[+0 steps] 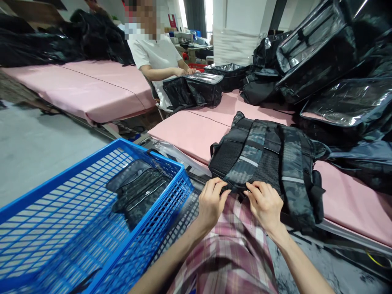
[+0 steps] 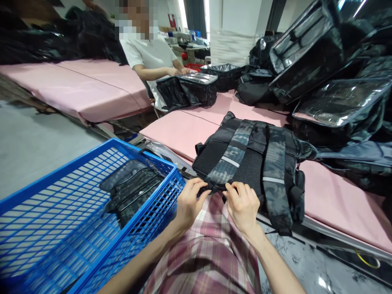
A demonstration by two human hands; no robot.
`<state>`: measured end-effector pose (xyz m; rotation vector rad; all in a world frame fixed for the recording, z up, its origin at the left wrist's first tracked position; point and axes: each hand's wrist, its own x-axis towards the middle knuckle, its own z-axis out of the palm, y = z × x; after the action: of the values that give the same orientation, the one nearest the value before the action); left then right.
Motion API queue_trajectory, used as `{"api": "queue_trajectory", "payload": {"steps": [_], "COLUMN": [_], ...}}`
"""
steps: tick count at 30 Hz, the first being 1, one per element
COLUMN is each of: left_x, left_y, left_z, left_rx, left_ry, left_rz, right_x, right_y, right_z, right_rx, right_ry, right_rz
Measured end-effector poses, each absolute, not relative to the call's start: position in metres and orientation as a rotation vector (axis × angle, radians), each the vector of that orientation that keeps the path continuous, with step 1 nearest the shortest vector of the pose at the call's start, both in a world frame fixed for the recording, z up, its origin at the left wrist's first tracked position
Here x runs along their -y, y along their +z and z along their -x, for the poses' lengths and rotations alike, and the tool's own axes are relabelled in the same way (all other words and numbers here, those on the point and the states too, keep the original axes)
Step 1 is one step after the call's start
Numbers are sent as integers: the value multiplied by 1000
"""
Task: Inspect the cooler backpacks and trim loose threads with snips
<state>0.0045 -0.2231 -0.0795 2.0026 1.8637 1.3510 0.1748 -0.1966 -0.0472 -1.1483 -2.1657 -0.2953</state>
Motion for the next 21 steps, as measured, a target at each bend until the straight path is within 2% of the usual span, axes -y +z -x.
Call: {"api": "queue_trajectory", "payload": {"steps": [9,13,17,21], "left_x": [215,212,218,226], "left_y": [-78,-78,-58,-37], "left_z": [-3,7,17,-17], "left_rx": [-1765,-1727,-1559,-1257], "left_ry": [1408,1329,1247,1086], "left_rz": [-2041,-2042,-2401,-2706], "right_x": [197,196,211,241], "right_y": [-46,-50,-42,-39], "right_z": [-155,-151,-187,-269], "right_rx": [2319,2337,2078,1497], "right_ry": [-461,-456,-226,155], "right_rz": [1118,1126,1180,1350]}}
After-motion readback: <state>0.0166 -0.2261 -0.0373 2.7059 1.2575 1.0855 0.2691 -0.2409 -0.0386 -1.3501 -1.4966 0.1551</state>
